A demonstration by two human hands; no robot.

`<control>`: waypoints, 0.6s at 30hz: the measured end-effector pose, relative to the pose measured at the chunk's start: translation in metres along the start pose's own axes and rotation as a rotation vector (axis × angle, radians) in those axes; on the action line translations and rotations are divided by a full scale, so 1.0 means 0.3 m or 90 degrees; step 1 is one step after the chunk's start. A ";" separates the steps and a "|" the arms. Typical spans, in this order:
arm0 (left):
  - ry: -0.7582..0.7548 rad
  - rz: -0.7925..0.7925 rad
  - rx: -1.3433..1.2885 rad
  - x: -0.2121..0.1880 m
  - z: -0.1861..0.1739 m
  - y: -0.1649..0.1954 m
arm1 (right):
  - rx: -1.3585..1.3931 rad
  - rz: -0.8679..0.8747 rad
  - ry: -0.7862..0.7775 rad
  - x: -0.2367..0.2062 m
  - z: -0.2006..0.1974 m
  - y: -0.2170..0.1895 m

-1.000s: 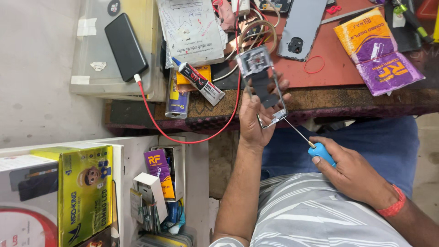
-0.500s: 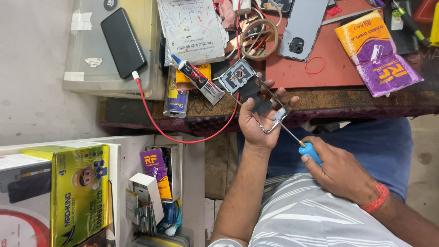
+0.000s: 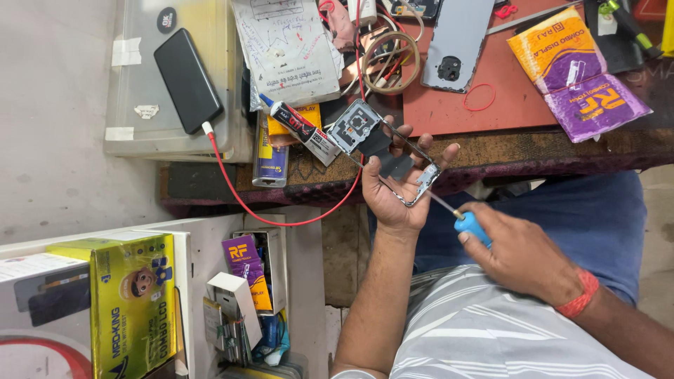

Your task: The person holds a disassembled smartphone frame and uses a blue-handled screwdriver to repeatedly probe and scrape the interior surfaces. The person rotates the frame to access different areas while continuing to scrape along the edges and around the camera cutout.

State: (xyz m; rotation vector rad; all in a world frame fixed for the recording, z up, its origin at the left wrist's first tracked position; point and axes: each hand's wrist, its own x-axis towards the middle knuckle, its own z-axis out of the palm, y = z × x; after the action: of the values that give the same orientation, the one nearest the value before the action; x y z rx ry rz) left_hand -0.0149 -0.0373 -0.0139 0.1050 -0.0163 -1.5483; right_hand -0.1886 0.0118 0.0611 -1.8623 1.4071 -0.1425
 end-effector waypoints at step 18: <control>0.036 -0.032 0.041 0.002 0.016 0.021 | -0.026 0.027 0.023 -0.018 -0.005 0.031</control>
State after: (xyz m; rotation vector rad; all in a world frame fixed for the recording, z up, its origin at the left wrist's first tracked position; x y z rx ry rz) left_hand -0.0089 -0.0381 -0.0086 0.2022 -0.0194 -1.5946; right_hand -0.1986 0.0148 0.0582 -1.8693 1.4840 -0.1278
